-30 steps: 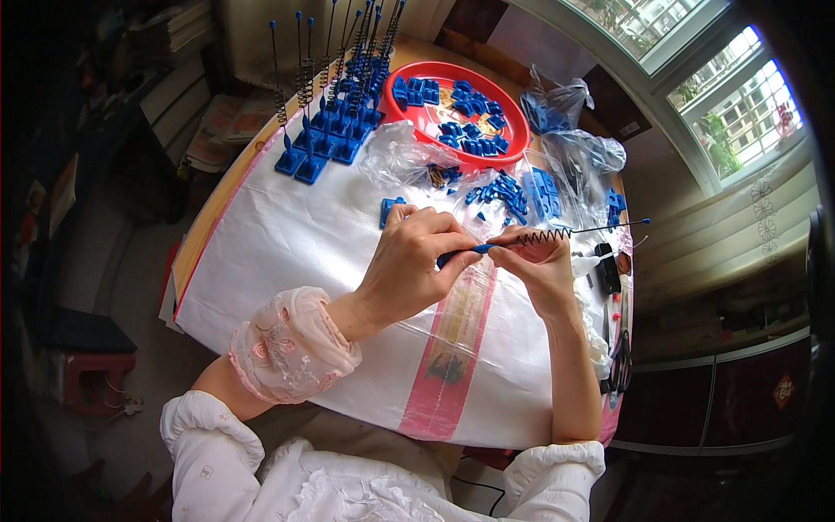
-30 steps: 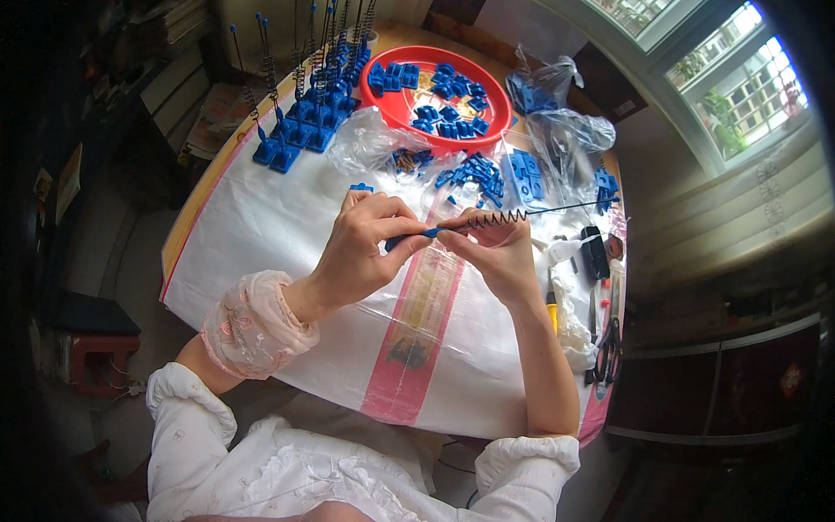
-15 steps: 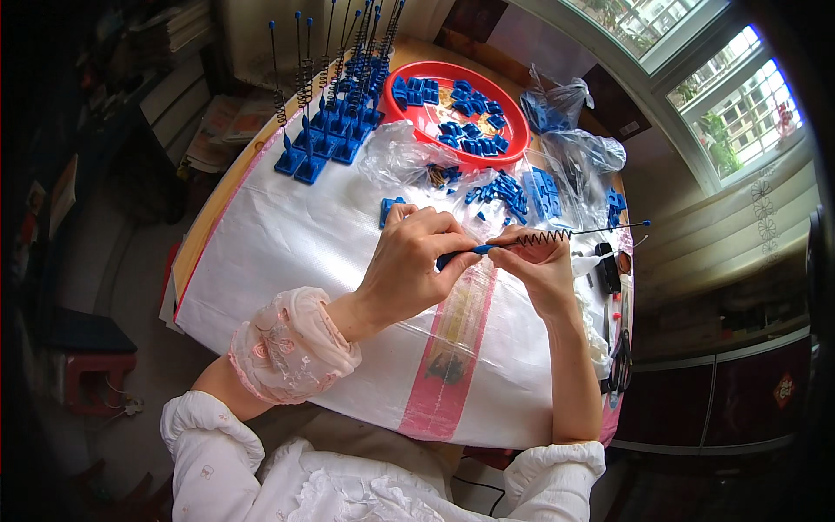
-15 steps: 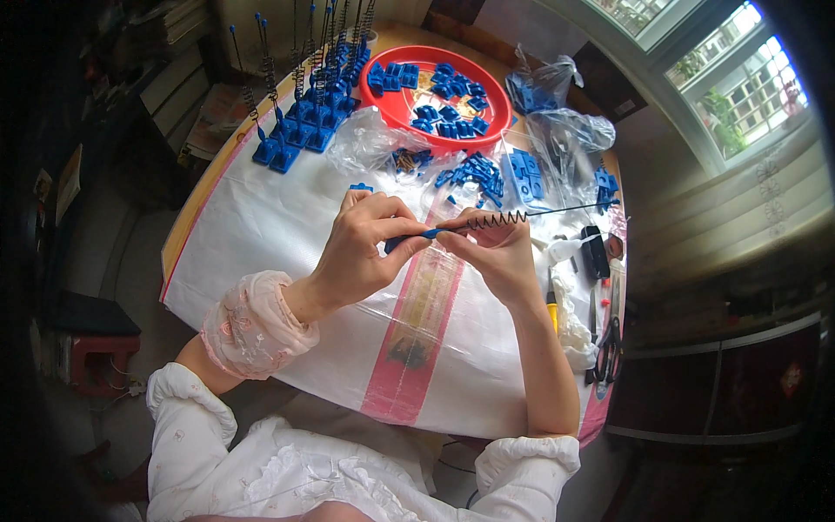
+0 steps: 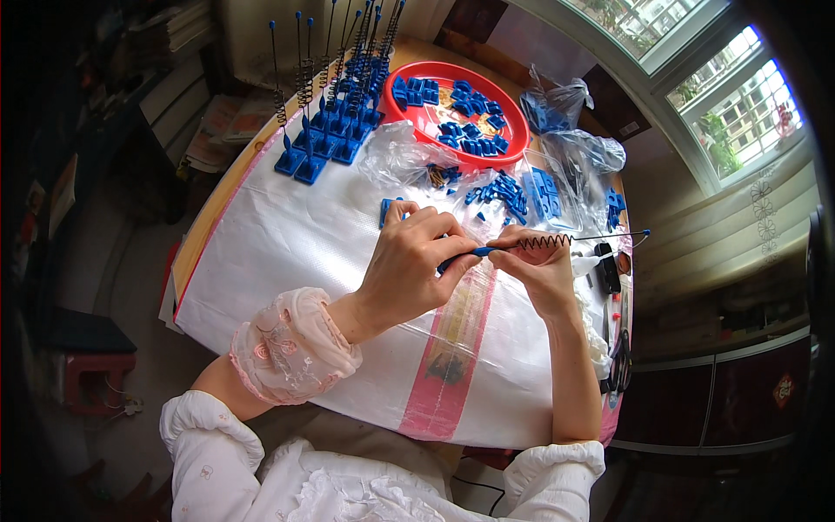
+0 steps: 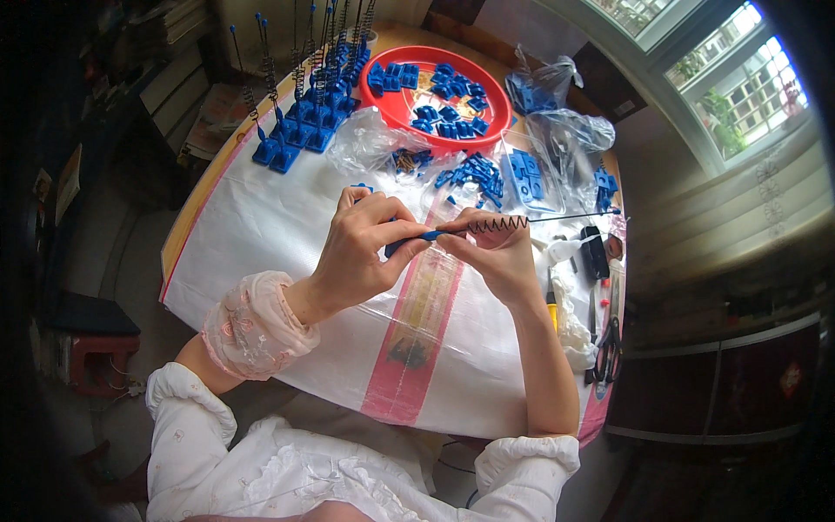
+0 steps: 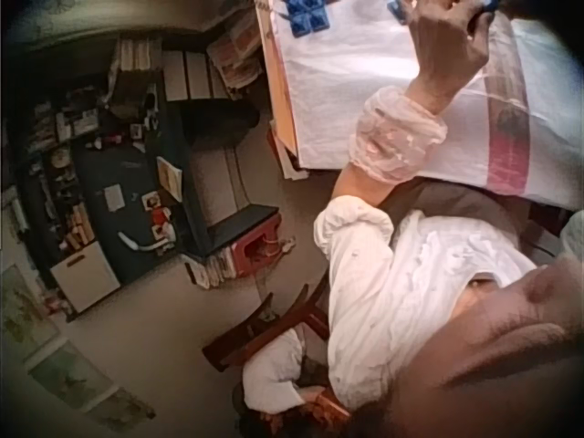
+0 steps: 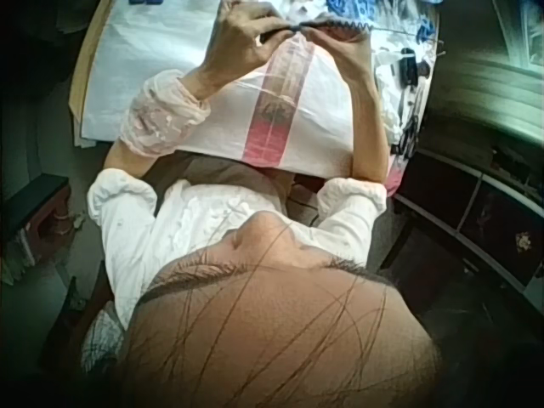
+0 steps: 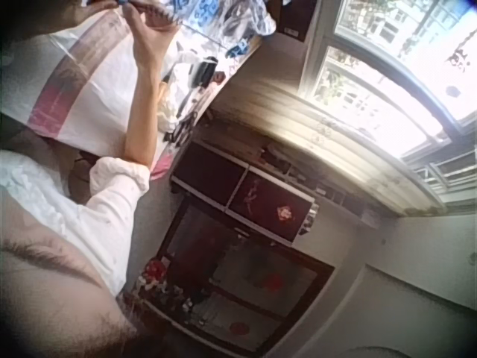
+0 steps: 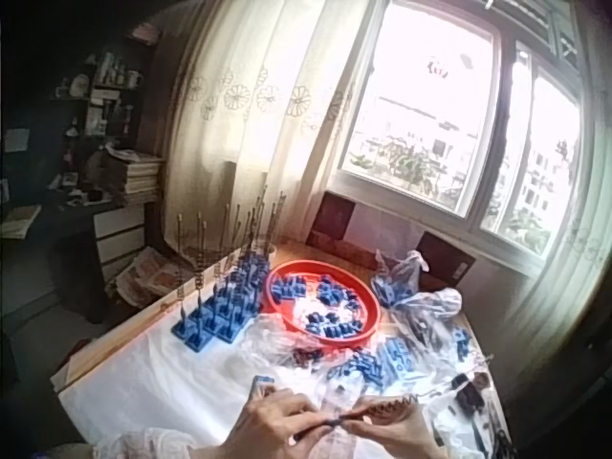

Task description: Manually assembling blue plastic components by inserting metal wires and springs into the housings.

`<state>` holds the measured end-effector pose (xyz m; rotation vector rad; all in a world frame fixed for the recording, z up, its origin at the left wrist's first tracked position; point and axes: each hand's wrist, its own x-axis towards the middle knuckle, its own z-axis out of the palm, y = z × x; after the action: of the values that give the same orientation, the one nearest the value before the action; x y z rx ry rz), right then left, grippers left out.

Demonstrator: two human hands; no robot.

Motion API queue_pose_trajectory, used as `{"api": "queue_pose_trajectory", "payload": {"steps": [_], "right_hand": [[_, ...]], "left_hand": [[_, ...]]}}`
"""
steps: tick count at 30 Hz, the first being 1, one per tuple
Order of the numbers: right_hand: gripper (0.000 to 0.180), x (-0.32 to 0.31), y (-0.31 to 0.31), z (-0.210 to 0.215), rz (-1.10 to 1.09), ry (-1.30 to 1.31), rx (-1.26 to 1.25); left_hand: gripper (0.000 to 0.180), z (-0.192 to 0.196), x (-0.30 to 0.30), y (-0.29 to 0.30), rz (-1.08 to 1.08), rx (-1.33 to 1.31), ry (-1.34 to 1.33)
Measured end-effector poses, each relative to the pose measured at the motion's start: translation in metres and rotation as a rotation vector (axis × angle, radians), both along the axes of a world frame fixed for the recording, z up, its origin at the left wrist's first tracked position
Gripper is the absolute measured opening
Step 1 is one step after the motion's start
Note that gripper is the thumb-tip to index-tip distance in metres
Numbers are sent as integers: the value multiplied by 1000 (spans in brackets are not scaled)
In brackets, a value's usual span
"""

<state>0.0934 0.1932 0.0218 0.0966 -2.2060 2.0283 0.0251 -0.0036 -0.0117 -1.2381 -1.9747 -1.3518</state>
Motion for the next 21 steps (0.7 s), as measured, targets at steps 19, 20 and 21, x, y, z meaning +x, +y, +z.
{"api": "queue_pose_trajectory", "payload": {"steps": [19,20,21], "right_hand": [[9,-1,1,-2,-29,-48,27],[9,-1,1,-2,-29,-55,29],[9,-1,2,-3,-31,-56,32]], "left_hand": [[9,-5,0,4,-80,1,-201],[9,-5,0,4,-83,5,-206],[9,-6,0,4,-87,10,-211]]}}
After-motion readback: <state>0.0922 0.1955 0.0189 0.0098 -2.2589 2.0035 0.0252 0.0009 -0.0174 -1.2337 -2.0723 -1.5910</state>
